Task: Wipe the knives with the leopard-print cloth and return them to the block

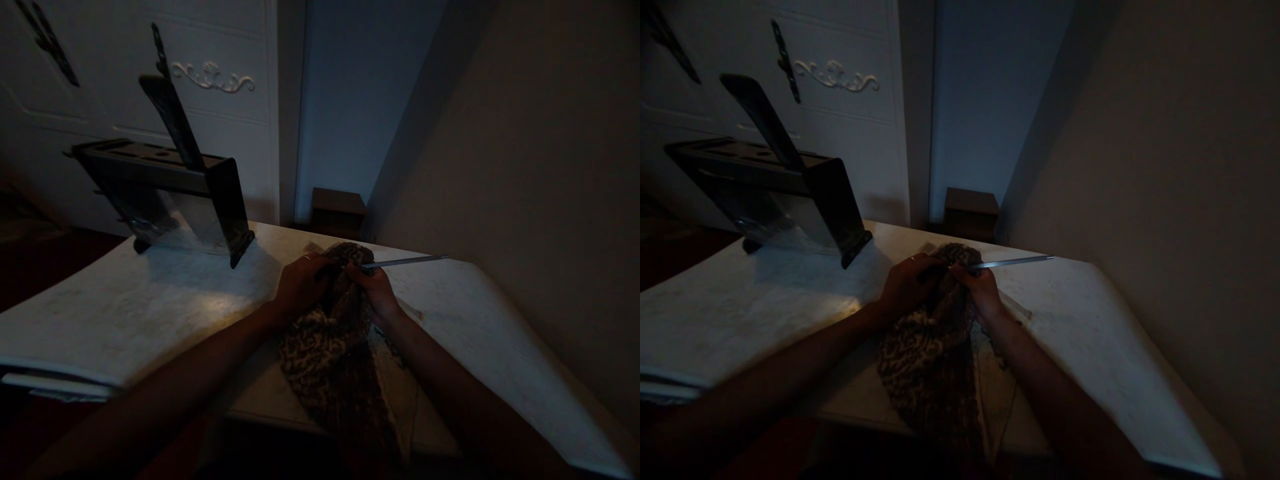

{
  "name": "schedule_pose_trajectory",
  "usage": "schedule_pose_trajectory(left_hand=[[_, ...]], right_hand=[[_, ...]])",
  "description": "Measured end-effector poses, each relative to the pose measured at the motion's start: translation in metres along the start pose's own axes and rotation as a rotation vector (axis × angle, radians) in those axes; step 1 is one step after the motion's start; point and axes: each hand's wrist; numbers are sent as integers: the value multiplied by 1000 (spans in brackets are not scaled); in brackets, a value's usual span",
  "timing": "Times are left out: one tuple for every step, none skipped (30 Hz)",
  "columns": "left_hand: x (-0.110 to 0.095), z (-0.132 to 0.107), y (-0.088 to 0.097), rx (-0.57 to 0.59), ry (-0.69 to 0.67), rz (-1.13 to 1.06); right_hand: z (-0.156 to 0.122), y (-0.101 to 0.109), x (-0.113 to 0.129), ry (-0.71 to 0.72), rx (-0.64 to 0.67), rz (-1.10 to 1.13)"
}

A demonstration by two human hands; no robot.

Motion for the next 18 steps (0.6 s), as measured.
schedule_pose_trajectory(left_hand=[[0,0,0,0,5,-3],[0,0,0,0,10,-9],[0,0,0,-1,16,-14],[0,0,0,0,23,-19],[0,0,0,3,28,-23],[0,0,0,7,34,-24],[0,0,0,11,37,-24],[0,0,0,14,39,-23],[0,0,0,16,43,-22],[0,0,0,18,46,-22],[0,0,0,20,49,-24],[0,1,0,21,51,-26],[0,1,0,25,50,-29],[0,1,0,29,48,-30],[0,1,0,33,46,-28],[0,1,0,37,42,-25],[-1,1,0,40,38,-22],[-1,1,0,43,35,-20]], right_hand=[[0,0,0,-8,-5,9],[0,0,0,-16,-6,17],[0,0,0,-24,-4,21],[0,0,0,-28,-2,22],[0,0,0,-30,1,20],[0,1,0,-31,6,17],[0,1,0,-30,11,14],[0,1,0,-28,14,14],[0,1,0,-27,14,14],[0,1,0,-26,11,13],[0,1,0,-26,7,9],[0,1,0,-25,4,4],[1,1,1,-22,3,-2],[1,1,1,-18,7,-8],[1,1,1,-17,13,-11],[1,1,1,-18,19,-12],[1,1,1,-18,25,-10],[1,1,1,-18,30,-7]])
Point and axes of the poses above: each hand's wrist, its own z-axis towards the middle knuckle, its own y-axis out of the back of the hand, x = y × z, and after that the axes turned 15 degrees about x, right-handed
